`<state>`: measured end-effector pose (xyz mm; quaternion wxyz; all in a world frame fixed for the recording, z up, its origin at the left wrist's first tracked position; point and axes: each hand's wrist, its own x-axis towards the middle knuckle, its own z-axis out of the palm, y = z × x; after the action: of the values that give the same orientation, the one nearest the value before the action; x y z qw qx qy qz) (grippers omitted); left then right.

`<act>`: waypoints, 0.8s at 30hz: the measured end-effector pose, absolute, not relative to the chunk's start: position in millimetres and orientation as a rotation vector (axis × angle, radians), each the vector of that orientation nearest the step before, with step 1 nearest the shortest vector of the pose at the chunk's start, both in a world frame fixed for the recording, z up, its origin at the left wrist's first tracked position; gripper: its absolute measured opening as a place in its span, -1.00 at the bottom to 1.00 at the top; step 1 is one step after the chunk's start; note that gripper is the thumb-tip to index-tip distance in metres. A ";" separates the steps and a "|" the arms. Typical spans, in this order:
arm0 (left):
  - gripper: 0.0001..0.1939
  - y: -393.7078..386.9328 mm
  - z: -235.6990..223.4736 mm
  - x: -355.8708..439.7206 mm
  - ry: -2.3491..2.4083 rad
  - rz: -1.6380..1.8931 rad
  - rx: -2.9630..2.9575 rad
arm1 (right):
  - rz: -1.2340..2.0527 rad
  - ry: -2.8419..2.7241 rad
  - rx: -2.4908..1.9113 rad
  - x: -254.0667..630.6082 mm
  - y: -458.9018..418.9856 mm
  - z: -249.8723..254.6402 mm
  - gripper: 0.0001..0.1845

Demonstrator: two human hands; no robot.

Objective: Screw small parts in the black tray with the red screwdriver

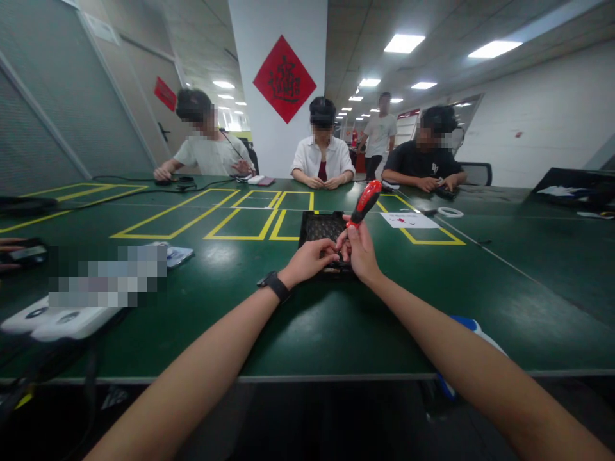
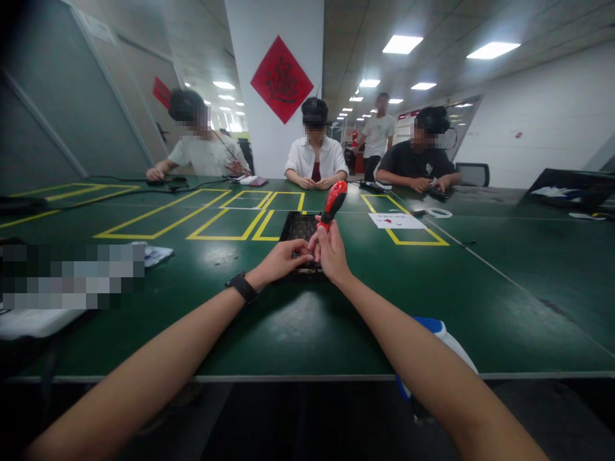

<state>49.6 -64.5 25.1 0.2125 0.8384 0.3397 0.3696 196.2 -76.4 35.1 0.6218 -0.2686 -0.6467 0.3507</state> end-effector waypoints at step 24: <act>-0.80 -60.6 19.9 48.9 1.099 1.028 2.509 | 0.736 -1.486 -0.647 195.4 -77.8 34.9 -0.60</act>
<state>48.9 -60.6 19.9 0.1076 0.8525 0.3735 0.3494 195.4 -77.8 34.9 0.6295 -0.2824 -0.6486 0.3213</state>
